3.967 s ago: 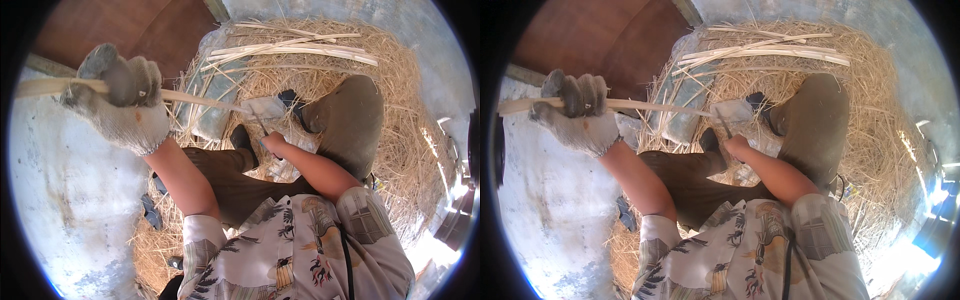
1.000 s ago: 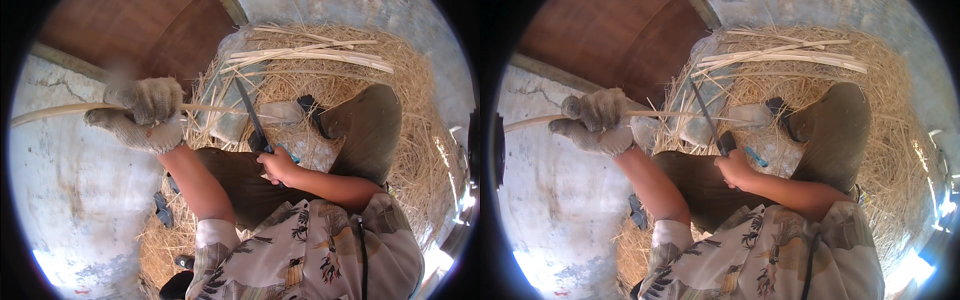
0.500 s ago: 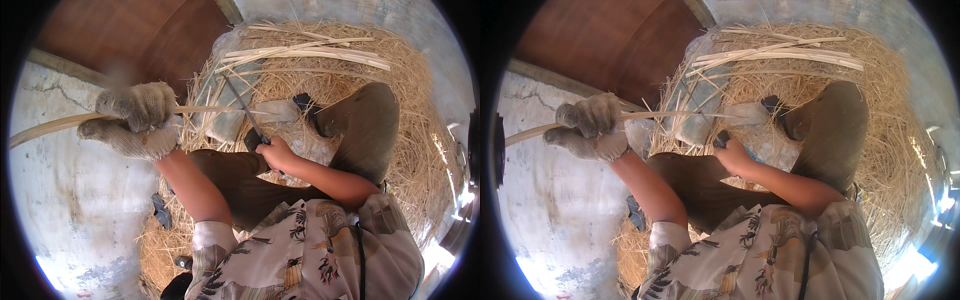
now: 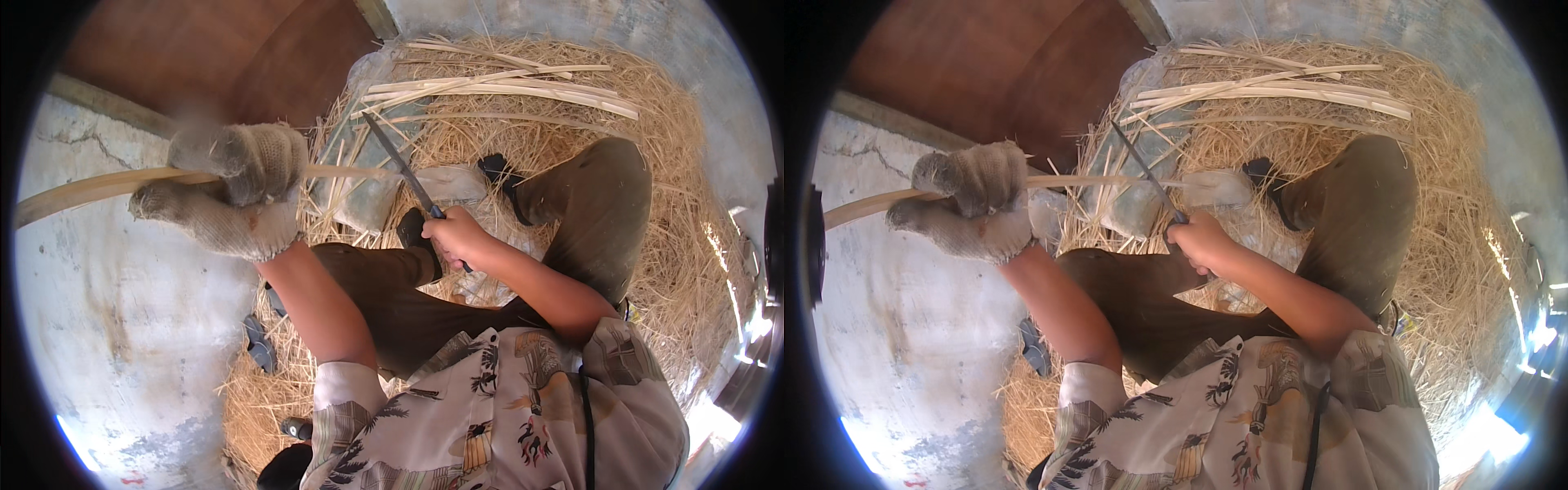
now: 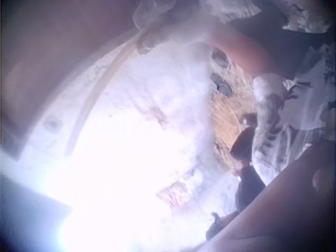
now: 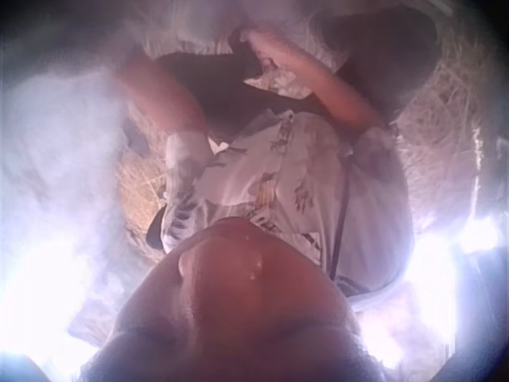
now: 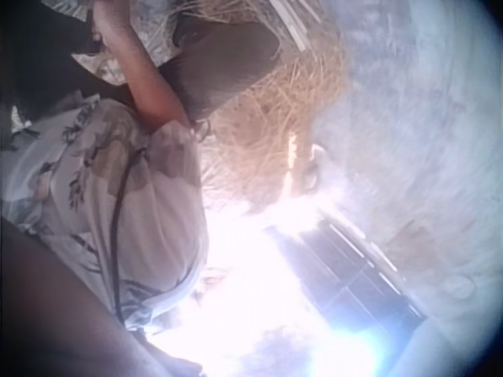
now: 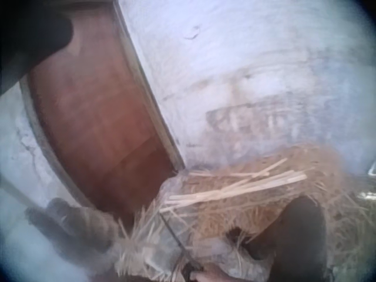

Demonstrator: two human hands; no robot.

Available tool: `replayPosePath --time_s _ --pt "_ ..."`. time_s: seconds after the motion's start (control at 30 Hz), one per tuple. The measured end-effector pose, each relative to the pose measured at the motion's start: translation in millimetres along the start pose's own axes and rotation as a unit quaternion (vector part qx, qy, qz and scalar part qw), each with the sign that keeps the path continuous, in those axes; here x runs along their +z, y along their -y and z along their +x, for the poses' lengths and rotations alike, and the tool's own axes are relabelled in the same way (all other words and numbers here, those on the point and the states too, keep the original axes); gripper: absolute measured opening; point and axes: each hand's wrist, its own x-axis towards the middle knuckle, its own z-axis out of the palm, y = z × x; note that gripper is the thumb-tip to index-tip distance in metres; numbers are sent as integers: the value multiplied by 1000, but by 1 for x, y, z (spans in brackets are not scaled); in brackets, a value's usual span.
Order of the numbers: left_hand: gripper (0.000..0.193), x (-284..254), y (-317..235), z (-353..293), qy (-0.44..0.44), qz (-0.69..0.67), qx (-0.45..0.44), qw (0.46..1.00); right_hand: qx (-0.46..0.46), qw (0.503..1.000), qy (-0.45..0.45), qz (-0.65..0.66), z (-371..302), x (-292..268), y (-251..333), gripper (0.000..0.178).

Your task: The person sits on a straw-covered floor and uses a knife to shave and split a long bamboo stick. They hold the stick with a gloved left hand and repeatedly scrape along its length with the knife in their right hand, creating thin strips and refining the stick's shape.

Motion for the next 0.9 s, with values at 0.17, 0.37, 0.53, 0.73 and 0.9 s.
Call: replayPosePath --time_s 0.17,0.37,0.53,0.73,0.9 --pt "67 13 4 -3 -56 -57 -24 997 -230 972 -18 42 -21 5 22 28" --pt "66 19 4 -2 -107 -22 -46 993 -142 986 -84 -26 23 -13 -13 32" --pt "68 19 7 4 -55 -16 -28 998 -247 934 -158 -204 34 -9 -23 36" --pt "69 18 3 3 -98 -7 -48 994 -367 911 -132 -132 7 -2 -5 41" --pt "71 15 -3 7 -119 46 -38 991 -245 929 -175 -214 66 -9 -61 43"
